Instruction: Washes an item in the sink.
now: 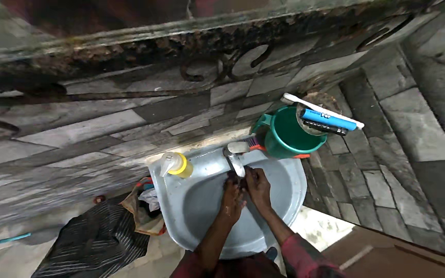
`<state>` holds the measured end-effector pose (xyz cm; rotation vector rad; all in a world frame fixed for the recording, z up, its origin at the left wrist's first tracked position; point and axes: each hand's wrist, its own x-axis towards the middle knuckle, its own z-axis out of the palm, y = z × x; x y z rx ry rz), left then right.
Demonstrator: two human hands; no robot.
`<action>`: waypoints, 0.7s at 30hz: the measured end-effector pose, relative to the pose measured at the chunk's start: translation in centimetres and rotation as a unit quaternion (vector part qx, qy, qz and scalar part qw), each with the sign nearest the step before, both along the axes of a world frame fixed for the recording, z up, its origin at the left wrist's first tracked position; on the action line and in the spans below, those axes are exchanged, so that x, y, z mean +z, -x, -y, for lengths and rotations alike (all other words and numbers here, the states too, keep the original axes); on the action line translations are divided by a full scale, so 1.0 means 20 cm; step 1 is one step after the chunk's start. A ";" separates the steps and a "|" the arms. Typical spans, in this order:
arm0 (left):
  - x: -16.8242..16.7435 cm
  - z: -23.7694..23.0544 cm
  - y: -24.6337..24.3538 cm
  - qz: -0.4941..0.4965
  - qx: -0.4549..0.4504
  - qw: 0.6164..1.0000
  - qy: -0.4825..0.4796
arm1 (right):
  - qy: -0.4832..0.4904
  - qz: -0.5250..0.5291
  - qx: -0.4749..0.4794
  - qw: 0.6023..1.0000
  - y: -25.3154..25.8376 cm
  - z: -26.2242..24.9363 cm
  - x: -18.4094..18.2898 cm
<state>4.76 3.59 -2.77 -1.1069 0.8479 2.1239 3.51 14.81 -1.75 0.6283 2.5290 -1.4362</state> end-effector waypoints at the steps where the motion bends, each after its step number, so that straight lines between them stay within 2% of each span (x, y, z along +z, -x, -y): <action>1: -0.02 -0.01 0.02 0.011 0.009 1.000 -0.011 | 0.014 -0.017 0.017 1.000 -0.04 0.02 0.02; 4: -0.11 -0.02 0.07 -0.037 0.049 0.995 -0.076 | 0.009 -0.067 0.085 0.994 -0.21 0.10 0.08; 7: -0.12 -0.03 0.02 -0.080 0.062 0.988 -0.119 | -0.065 -0.138 0.131 0.980 -0.40 0.14 0.11; 9: -0.06 -0.05 -0.01 -0.121 0.042 0.989 -0.076 | -0.106 -0.130 0.134 0.977 -0.43 0.17 0.12; 12: 0.13 -0.11 0.04 -0.094 -0.044 0.989 0.102 | -0.090 -0.023 0.075 0.993 -0.32 0.12 0.09; 15: 0.23 -0.15 0.10 -0.064 -0.001 0.993 0.104 | -0.041 0.064 0.016 0.997 -0.02 -0.02 0.02; 17: 0.19 -0.14 0.08 -0.083 -0.002 0.994 0.071 | -0.023 0.082 -0.023 0.996 0.11 -0.06 -0.09; 19: 0.11 -0.12 0.06 -0.111 -0.030 0.990 0.087 | -0.034 0.082 -0.043 0.995 0.14 -0.04 -0.13; 21: 0.13 -0.13 0.11 -0.038 -0.048 0.989 0.137 | -0.057 0.042 -0.021 0.997 0.07 0.00 -0.07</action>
